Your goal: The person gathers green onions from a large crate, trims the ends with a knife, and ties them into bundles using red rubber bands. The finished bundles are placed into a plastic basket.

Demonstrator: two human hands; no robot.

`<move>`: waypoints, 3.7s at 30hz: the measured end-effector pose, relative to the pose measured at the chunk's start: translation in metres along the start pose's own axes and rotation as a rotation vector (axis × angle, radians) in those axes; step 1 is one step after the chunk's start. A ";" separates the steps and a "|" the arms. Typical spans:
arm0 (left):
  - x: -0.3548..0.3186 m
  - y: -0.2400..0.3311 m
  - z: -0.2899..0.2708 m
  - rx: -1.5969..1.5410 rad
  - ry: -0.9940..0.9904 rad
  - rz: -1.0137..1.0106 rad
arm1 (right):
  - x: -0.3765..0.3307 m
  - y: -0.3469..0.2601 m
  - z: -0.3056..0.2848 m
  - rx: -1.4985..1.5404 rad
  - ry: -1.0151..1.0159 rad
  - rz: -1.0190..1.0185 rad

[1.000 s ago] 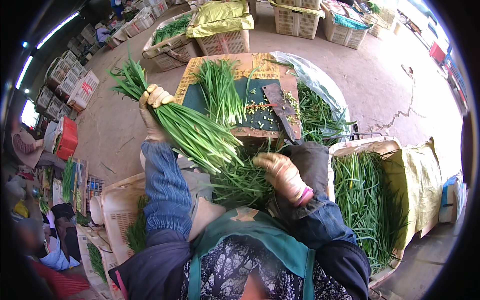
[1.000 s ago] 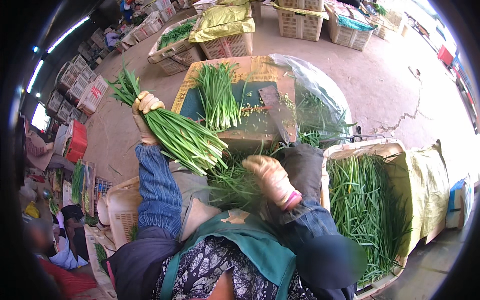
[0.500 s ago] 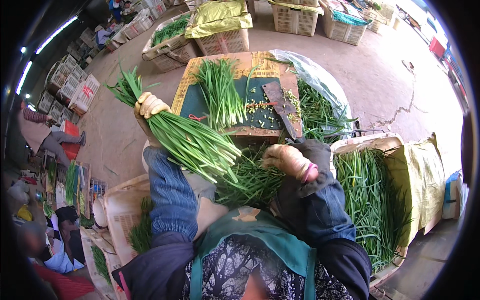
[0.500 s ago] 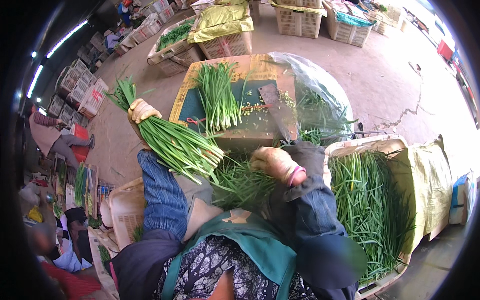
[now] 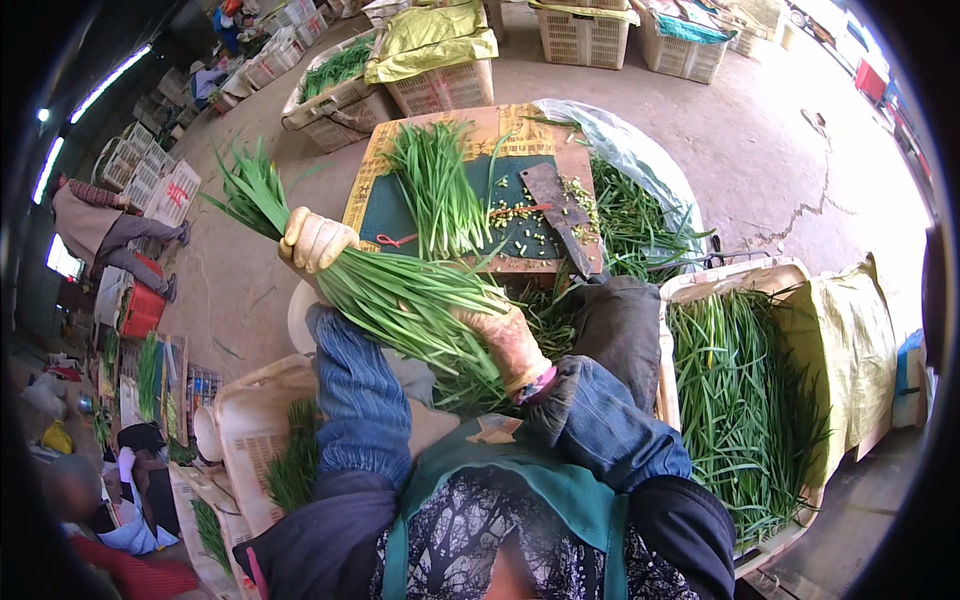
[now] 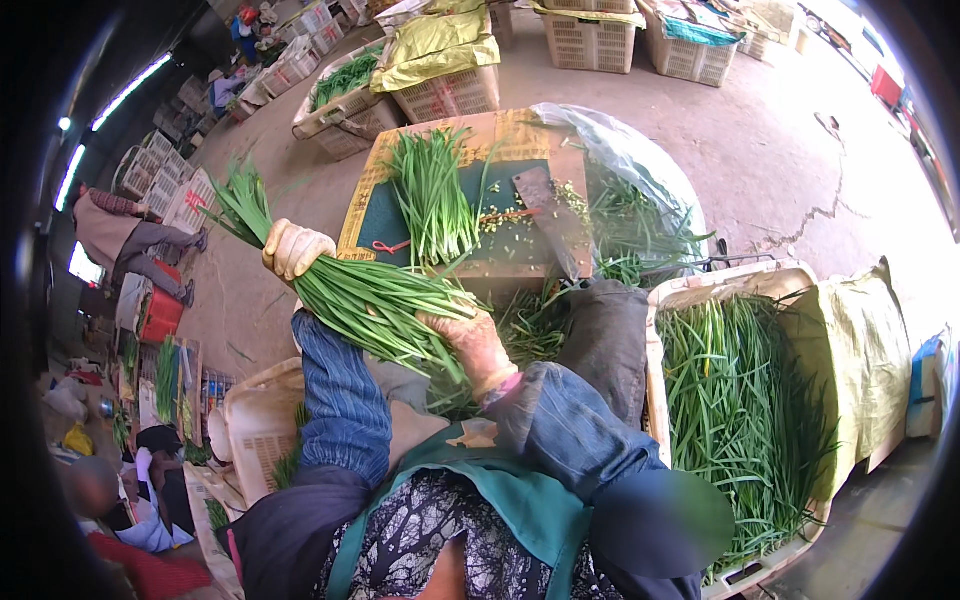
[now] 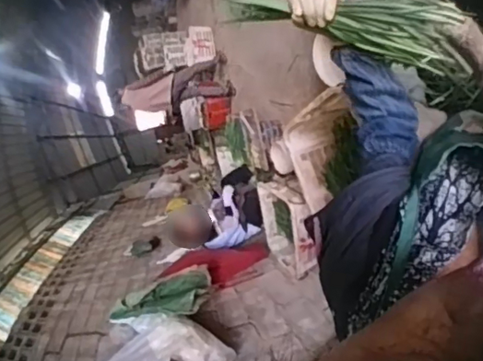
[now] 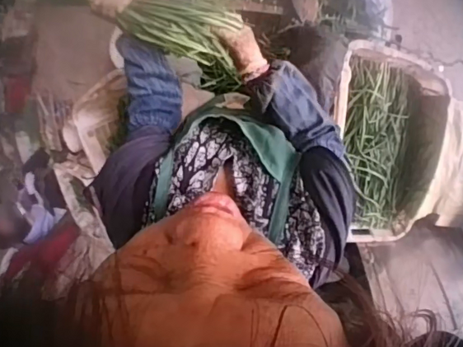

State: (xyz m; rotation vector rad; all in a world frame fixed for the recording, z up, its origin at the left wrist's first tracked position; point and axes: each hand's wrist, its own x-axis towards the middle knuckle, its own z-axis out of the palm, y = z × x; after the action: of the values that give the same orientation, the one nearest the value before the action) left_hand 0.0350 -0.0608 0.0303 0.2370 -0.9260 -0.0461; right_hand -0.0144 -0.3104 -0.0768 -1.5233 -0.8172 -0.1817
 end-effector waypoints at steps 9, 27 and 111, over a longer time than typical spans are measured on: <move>0.006 0.030 0.013 0.050 -0.117 0.009 | -0.049 0.057 -0.081 -0.441 -0.346 0.463; 0.007 0.022 0.009 -0.046 -0.228 -0.023 | 0.001 0.029 -0.079 -0.106 -0.124 0.213; -0.025 -0.001 -0.004 0.281 0.205 0.412 | 0.023 -0.004 -0.002 1.115 0.025 0.721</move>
State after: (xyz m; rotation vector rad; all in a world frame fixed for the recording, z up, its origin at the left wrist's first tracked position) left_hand 0.0235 -0.0578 0.0082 0.3004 -0.7604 0.4837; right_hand 0.0012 -0.3043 -0.0602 -0.6496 -0.1932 0.6887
